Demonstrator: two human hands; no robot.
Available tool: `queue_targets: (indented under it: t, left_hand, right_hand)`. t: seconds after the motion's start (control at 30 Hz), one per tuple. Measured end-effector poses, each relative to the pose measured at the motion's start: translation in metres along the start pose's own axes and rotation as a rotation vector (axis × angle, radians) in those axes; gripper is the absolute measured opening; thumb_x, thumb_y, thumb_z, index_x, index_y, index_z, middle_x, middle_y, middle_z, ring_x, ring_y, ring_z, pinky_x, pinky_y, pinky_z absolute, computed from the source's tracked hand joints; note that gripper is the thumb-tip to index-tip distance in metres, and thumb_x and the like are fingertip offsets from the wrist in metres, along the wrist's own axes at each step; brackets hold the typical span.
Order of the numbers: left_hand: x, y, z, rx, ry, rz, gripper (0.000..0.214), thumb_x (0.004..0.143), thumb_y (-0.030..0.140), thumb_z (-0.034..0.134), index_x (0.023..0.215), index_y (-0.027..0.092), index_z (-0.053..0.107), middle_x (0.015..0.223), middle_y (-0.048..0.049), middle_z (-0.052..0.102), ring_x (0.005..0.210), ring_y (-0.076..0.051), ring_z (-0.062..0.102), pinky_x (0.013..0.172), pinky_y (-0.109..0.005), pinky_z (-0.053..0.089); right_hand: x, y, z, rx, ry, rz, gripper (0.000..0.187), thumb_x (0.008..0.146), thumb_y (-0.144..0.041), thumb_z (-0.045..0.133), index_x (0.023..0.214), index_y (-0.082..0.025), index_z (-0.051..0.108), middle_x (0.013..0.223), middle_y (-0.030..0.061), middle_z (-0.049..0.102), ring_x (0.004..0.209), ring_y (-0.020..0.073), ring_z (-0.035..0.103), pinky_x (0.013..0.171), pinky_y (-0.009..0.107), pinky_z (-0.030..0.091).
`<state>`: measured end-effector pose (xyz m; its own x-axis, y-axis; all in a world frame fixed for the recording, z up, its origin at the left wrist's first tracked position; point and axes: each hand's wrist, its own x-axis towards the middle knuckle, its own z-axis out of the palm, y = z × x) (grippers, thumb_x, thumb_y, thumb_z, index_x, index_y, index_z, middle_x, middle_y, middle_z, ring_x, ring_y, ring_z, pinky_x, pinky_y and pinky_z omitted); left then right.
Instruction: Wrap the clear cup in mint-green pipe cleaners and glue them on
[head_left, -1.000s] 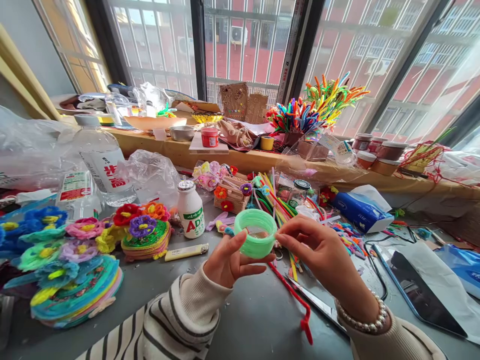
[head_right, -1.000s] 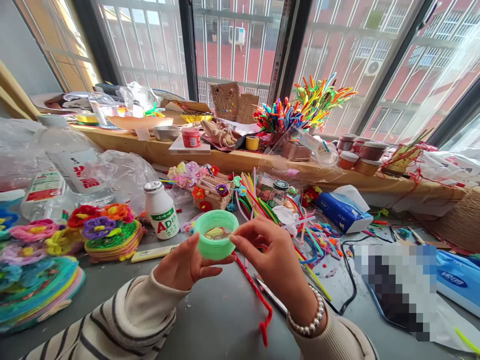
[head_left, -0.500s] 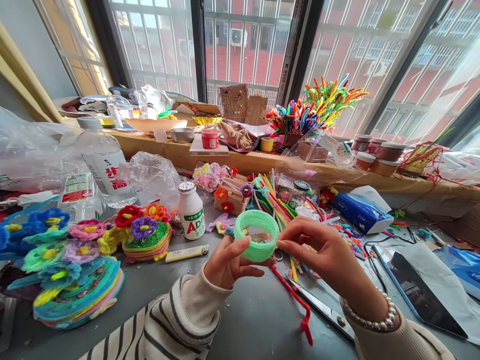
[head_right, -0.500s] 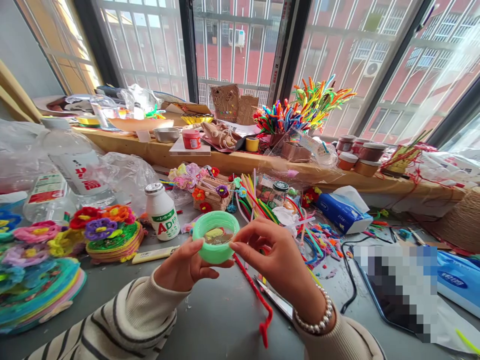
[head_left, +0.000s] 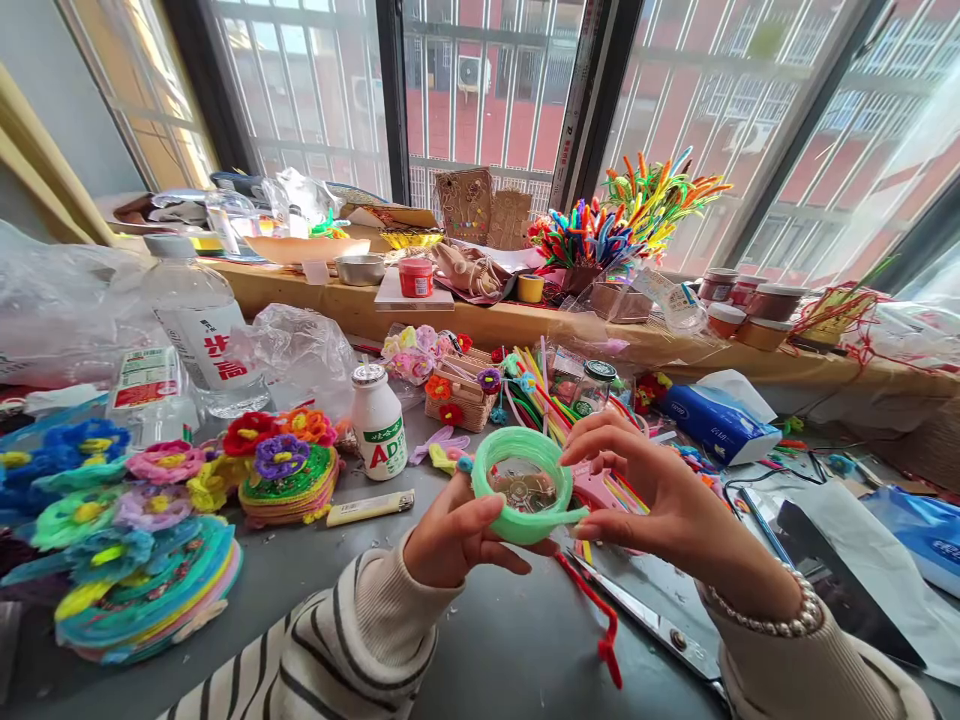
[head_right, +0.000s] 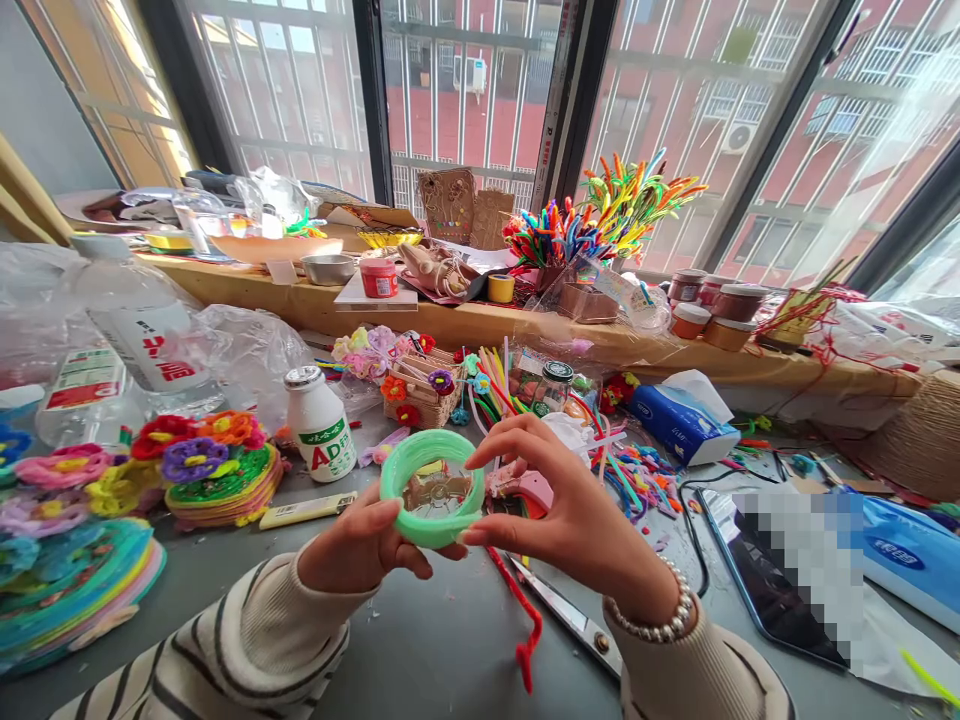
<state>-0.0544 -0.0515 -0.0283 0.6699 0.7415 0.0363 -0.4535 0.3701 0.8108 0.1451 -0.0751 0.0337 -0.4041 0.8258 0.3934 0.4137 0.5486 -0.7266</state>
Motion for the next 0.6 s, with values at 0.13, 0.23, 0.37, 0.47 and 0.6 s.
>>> queue_targets:
  t: [0.13,0.23,0.37,0.47,0.6]
  left_hand:
    - [0.0,0.002,0.002,0.016,-0.054,-0.014,0.044,0.066,0.032,0.064,0.105,0.016,0.05,0.102,-0.0124,0.064,0.074,-0.025,0.067,0.05,-0.022,0.054]
    - [-0.001,0.004,0.003,0.032,-0.088,-0.042,0.043,0.065,0.033,0.064,0.103,0.016,0.051,0.092,-0.0109,0.067,0.071,-0.023,0.067,0.05,-0.022,0.054]
    - [-0.001,0.005,0.004,0.037,-0.13,-0.096,0.043,0.066,0.034,0.063,0.103,0.016,0.05,0.087,-0.0094,0.069,0.071,-0.023,0.067,0.048,-0.021,0.053]
    - [-0.001,0.005,0.004,0.031,-0.173,-0.103,0.04,0.068,0.034,0.061,0.102,0.015,0.05,0.084,-0.0096,0.069,0.07,-0.023,0.067,0.048,-0.02,0.052]
    - [-0.001,0.004,0.002,0.018,-0.183,-0.116,0.036,0.069,0.032,0.061,0.1,0.016,0.053,0.084,-0.0088,0.069,0.071,-0.022,0.067,0.049,-0.019,0.052]
  right_hand:
    - [-0.002,0.0,-0.003,0.007,-0.051,-0.008,0.036,0.063,-0.035,0.069,0.094,-0.024,0.056,0.115,0.0065,0.046,0.112,0.0225,0.041,0.095,0.036,0.035]
    - [-0.003,-0.004,-0.005,-0.033,-0.103,0.0,0.033,0.063,-0.035,0.069,0.093,-0.025,0.057,0.124,0.0058,0.041,0.118,0.0237,0.035,0.099,0.038,0.03]
    - [-0.003,-0.008,-0.007,-0.06,-0.147,0.002,0.029,0.064,-0.034,0.068,0.09,-0.026,0.058,0.129,0.0041,0.037,0.122,0.0245,0.031,0.101,0.04,0.026]
    - [-0.004,-0.012,-0.007,-0.077,-0.171,-0.015,0.029,0.063,-0.034,0.069,0.089,-0.026,0.058,0.13,0.0043,0.036,0.123,0.0264,0.028,0.101,0.041,0.026]
    - [-0.006,-0.014,-0.006,-0.072,-0.17,-0.012,0.03,0.063,-0.034,0.069,0.09,-0.026,0.057,0.132,0.0033,0.034,0.125,0.0248,0.026,0.102,0.039,0.025]
